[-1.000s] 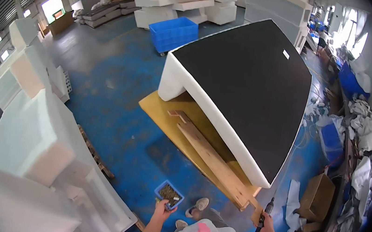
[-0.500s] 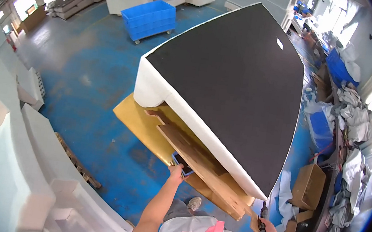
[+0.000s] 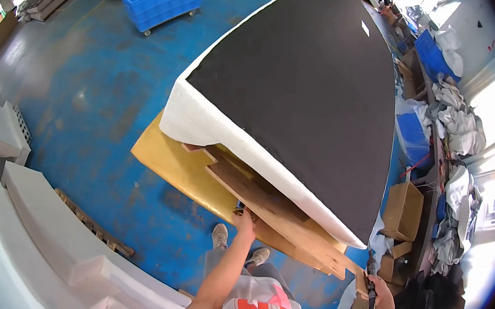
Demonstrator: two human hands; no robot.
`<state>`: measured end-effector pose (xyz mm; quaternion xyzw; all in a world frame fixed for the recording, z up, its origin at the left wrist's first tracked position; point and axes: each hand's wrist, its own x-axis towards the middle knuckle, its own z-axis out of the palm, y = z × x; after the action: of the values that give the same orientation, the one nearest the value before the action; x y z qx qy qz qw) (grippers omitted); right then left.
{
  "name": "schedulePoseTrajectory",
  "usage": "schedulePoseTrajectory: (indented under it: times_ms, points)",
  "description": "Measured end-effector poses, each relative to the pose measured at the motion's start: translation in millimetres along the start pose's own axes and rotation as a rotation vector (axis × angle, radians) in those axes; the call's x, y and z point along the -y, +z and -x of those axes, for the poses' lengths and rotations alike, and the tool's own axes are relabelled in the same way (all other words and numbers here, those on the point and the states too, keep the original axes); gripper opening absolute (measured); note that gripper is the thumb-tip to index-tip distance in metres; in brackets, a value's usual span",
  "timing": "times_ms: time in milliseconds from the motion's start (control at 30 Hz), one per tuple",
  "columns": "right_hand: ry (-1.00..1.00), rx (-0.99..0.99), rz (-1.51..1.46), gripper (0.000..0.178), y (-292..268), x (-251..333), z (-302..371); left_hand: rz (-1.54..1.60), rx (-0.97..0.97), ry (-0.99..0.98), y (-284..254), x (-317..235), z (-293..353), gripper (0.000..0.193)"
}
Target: Attach a wooden support board to an upholstered furniture base using screws and an electric screwdriver.
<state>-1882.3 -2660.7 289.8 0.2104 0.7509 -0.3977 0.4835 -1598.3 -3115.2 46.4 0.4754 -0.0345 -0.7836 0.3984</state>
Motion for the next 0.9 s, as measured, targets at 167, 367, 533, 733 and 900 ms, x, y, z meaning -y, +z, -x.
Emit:
schedulePoseTrajectory:
  times_ms: [167, 367, 533, 733, 900]
  points:
    - [-0.024, -0.055, 0.029, 0.028, -6.8, -9.6, 5.5, -0.353, -0.438, 0.363, -5.3, -50.6, -43.4, 0.057]
    - [-0.033, -0.07, 0.05, 0.026, -0.9, -4.5, -3.9, -0.894, -0.356, 0.591, -30.2, -122.4, -82.0, 0.07]
    - [-0.055, -0.065, -0.028, 0.028, 1.9, -15.2, 11.4, -0.387, 0.069, 0.139, 14.4, -124.4, -19.7, 0.067]
    - [-0.132, -0.014, -0.124, 0.03, 14.6, -27.6, 22.7, -0.411, 0.015, 0.096, 11.4, -102.5, -1.6, 0.03]
    - [-0.127, -0.017, -0.366, 0.028, 24.2, -76.4, -3.4, -0.309, 0.037, 0.419, 2.9, -150.9, 124.8, 0.052]
